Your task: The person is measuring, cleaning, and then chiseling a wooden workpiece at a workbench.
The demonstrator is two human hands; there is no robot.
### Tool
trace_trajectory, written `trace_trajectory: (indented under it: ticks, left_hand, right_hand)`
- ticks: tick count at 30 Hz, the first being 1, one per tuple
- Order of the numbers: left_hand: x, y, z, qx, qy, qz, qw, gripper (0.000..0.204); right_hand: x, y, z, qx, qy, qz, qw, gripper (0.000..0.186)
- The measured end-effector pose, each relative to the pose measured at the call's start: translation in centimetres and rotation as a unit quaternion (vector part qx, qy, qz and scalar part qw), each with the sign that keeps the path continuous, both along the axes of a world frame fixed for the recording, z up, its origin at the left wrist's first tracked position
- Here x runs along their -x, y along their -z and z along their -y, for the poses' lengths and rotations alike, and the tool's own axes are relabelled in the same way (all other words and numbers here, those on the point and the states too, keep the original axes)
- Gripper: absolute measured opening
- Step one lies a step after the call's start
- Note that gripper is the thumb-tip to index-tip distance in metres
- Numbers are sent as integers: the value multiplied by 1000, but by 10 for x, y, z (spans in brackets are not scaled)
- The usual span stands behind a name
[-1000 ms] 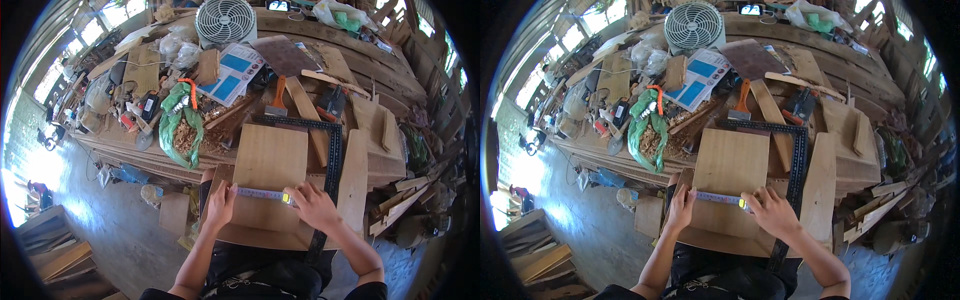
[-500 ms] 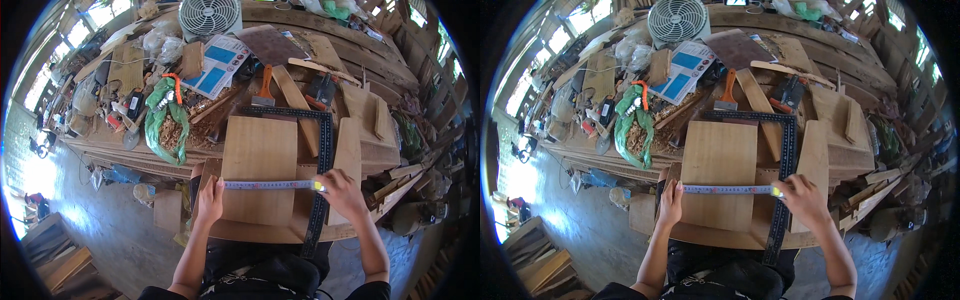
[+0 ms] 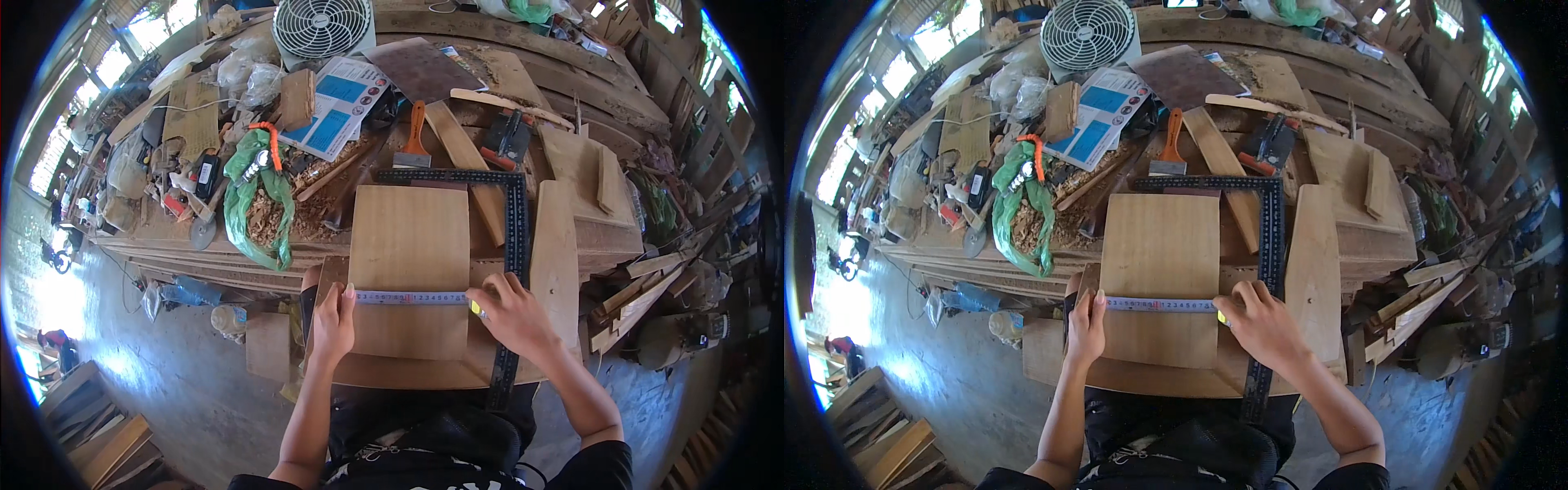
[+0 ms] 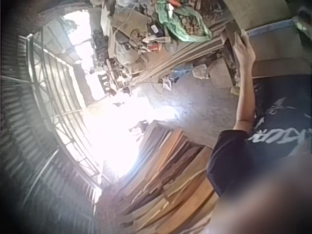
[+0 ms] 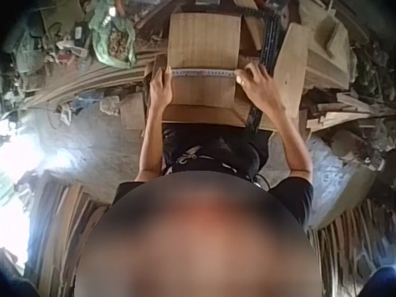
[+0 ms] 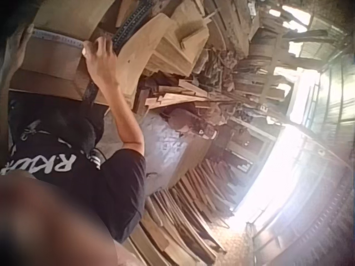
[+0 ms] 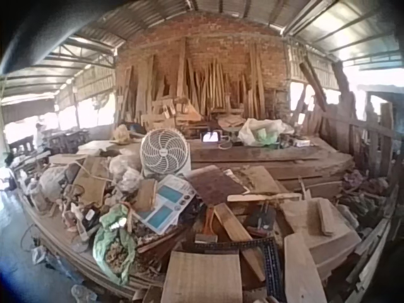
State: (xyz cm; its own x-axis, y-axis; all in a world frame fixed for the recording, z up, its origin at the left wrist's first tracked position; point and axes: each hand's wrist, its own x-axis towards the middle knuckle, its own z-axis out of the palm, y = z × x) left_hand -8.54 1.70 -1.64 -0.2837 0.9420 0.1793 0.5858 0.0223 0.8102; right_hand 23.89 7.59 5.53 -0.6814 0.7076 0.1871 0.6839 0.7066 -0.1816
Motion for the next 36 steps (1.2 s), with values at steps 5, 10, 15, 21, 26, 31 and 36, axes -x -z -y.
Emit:
trace_trajectory:
  ticks: [5,10,15,21,26,31,36]
  left_hand:
    - [0,-5,1,18,-7,-16,1000,40]
    - [1,-8,1,38,-4,-12,999,41]
    - [0,-7,1,27,-3,3,1000,41]
    - [-1,-5,0,10,1,15,1000,40]
    - [-2,-5,0,-10,3,15,1000,39]
    - [-1,-2,-1,-8,2,21,1000,39]
    - [0,0,-2,-33,1,36,999,40]
  right_hand:
    - [1,0,-1,41,23,6,999,46]
    - [0,-3,-1,52,24,14,998,47]
    - [0,-3,-2,57,22,18,998,49]
    - [1,-5,-3,34,9,-6,999,32]
    - [2,-10,1,40,23,-22,999,26]
    - [0,-12,2,51,19,-16,998,31]
    - [-8,-13,0,64,3,-6,998,41]
